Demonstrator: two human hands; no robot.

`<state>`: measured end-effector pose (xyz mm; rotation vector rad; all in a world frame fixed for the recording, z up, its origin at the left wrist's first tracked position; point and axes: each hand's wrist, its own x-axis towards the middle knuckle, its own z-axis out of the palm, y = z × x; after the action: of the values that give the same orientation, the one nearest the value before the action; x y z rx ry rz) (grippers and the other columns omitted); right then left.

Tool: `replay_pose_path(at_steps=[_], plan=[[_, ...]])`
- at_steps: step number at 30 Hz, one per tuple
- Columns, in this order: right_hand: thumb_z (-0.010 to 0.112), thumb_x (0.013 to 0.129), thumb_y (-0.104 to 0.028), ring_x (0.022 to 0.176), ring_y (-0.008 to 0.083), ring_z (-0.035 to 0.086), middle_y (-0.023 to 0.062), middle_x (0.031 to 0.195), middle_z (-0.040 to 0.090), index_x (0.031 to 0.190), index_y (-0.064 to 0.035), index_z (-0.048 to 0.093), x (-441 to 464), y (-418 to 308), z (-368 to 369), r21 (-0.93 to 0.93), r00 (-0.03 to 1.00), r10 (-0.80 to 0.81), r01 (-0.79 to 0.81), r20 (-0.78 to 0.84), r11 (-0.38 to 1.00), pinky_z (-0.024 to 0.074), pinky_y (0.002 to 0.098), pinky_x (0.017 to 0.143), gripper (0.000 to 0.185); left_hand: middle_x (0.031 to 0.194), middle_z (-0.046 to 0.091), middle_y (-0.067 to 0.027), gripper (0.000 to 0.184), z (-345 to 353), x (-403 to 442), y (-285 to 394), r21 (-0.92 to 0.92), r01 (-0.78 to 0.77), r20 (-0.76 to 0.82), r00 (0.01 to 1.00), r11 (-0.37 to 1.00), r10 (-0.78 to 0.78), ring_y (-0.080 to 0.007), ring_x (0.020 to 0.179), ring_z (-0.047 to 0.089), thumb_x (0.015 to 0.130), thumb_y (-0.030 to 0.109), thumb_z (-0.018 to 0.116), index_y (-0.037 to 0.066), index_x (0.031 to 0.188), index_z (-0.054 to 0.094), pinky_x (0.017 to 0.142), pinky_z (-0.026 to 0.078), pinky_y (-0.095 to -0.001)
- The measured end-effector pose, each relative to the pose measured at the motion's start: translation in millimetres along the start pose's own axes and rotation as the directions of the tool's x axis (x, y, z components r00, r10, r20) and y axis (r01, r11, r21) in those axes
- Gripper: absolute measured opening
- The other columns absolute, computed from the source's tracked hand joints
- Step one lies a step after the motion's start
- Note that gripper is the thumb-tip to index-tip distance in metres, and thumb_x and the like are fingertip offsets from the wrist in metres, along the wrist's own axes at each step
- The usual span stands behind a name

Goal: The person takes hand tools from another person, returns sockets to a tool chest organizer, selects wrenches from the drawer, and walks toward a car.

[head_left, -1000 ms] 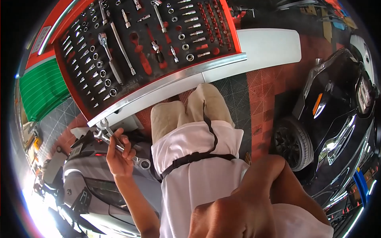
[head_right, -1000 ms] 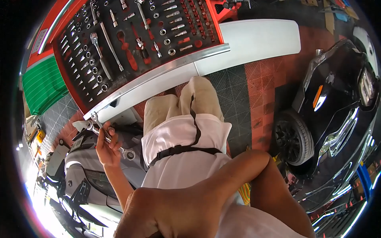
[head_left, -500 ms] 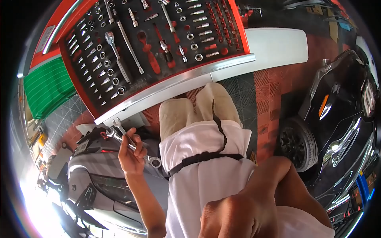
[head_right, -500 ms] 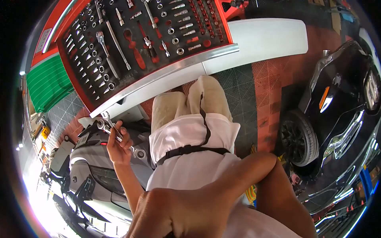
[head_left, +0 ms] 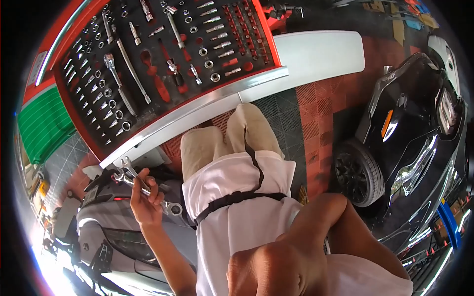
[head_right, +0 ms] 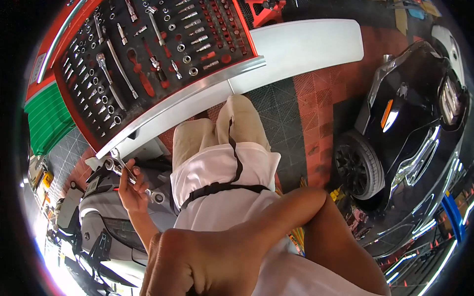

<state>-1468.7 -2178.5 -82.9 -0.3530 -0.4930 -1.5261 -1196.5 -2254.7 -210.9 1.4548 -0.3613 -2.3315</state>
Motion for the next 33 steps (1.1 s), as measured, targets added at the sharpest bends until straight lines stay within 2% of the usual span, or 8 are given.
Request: replay_pose_path(at_steps=[5,14,20,21,22,24,25,33], plan=[[0.056,0.078,0.011,0.083,0.0300,0.063,0.0227,0.095,0.061,0.104,0.0108,0.057,-3,-13,4,0.082,0.995,0.077,-0.072,-0.059,0.994,0.0520,0.0320,0.071,0.026,0.086,0.054,-0.0081,0.040,5,2,-4,-0.018,0.006,-0.007,1.000,1.000,-0.007,-0.0067,0.051,0.036,0.097,0.027,0.033,-0.002,0.120,0.046,0.042,0.033,-0.0193],[0.058,0.079,0.008,0.077,0.0268,0.065,0.0218,0.089,0.063,0.099,0.0099,0.060,-2,5,14,-0.093,0.877,-0.457,0.448,-0.145,0.889,0.0525,0.0290,0.067,0.020,0.086,0.056,-0.0068,0.039,12,-4,-16,-0.055,0.030,-0.083,0.996,0.998,-0.034,-0.0072,0.052,0.038,0.096,0.027,0.035,-0.002,0.118,0.048,0.044,0.036,-0.0210],[0.064,0.078,0.004,0.071,0.0224,0.066,0.0161,0.086,0.066,0.095,0.0040,0.065,-20,-41,29,-0.224,0.936,0.057,-0.141,-0.347,0.964,0.0527,0.0259,0.065,0.017,0.088,0.058,-0.0070,0.039,11,-3,-20,-0.037,0.002,-0.003,1.000,0.999,-0.002,-0.0074,0.051,0.038,0.095,0.029,0.035,0.000,0.117,0.049,0.046,0.036,-0.0217],[0.064,0.079,0.001,0.074,0.0222,0.067,0.0152,0.089,0.066,0.097,0.0018,0.065,-14,8,19,-0.370,0.809,-0.578,0.506,-0.109,0.779,0.0528,0.0258,0.067,0.018,0.087,0.058,-0.0071,0.039,14,-4,-21,-0.044,-0.009,-0.011,1.000,0.999,0.008,-0.0073,0.052,0.039,0.095,0.029,0.035,-0.001,0.116,0.050,0.046,0.036,-0.0217],[0.064,0.079,0.001,0.074,0.0222,0.067,0.0152,0.089,0.066,0.097,0.0018,0.065,-26,14,14,-0.363,0.813,-0.574,0.509,-0.094,0.781,0.0528,0.0258,0.067,0.018,0.087,0.058,-0.0071,0.039,19,-3,-23,-0.040,-0.025,-0.005,1.000,0.999,0.025,-0.0073,0.052,0.039,0.095,0.029,0.035,-0.001,0.116,0.050,0.046,0.036,-0.0217],[0.064,0.081,-0.008,0.079,0.0222,0.067,0.0155,0.095,0.065,0.106,-0.0006,0.061,-45,9,17,-0.369,0.882,-0.470,0.449,0.035,0.814,0.0533,0.0273,0.071,0.026,0.086,0.058,-0.0068,0.039,26,-5,-20,0.008,-0.026,0.034,0.999,1.000,0.025,-0.0072,0.052,0.040,0.095,0.029,0.035,-0.001,0.115,0.050,0.046,0.037,-0.0218],[0.071,0.073,-0.004,0.051,0.0097,0.051,0.0134,0.083,0.064,0.089,0.0049,0.057,-62,-38,33,-0.293,0.960,0.065,-0.147,-0.271,0.945,0.0351,0.0228,0.044,0.022,0.085,0.057,-0.0063,0.040,28,-4,-21,0.016,-0.037,0.052,0.998,0.999,0.036,-0.0070,0.051,0.039,0.095,0.029,0.035,-0.002,0.114,0.050,0.046,0.037,-0.0218],[0.069,0.075,-0.009,0.058,0.0072,0.047,0.0151,0.087,0.059,0.109,0.0003,0.051,-84,-62,17,-0.583,0.811,-0.220,-0.174,-0.542,0.793,0.0368,0.0202,0.054,0.039,0.081,0.061,-0.0115,0.041,105,0,-20,0.011,-0.192,0.255,0.949,0.981,0.183,-0.0207,0.058,0.056,0.093,0.031,0.037,-0.003,0.109,0.052,0.050,0.047,-0.0321]])
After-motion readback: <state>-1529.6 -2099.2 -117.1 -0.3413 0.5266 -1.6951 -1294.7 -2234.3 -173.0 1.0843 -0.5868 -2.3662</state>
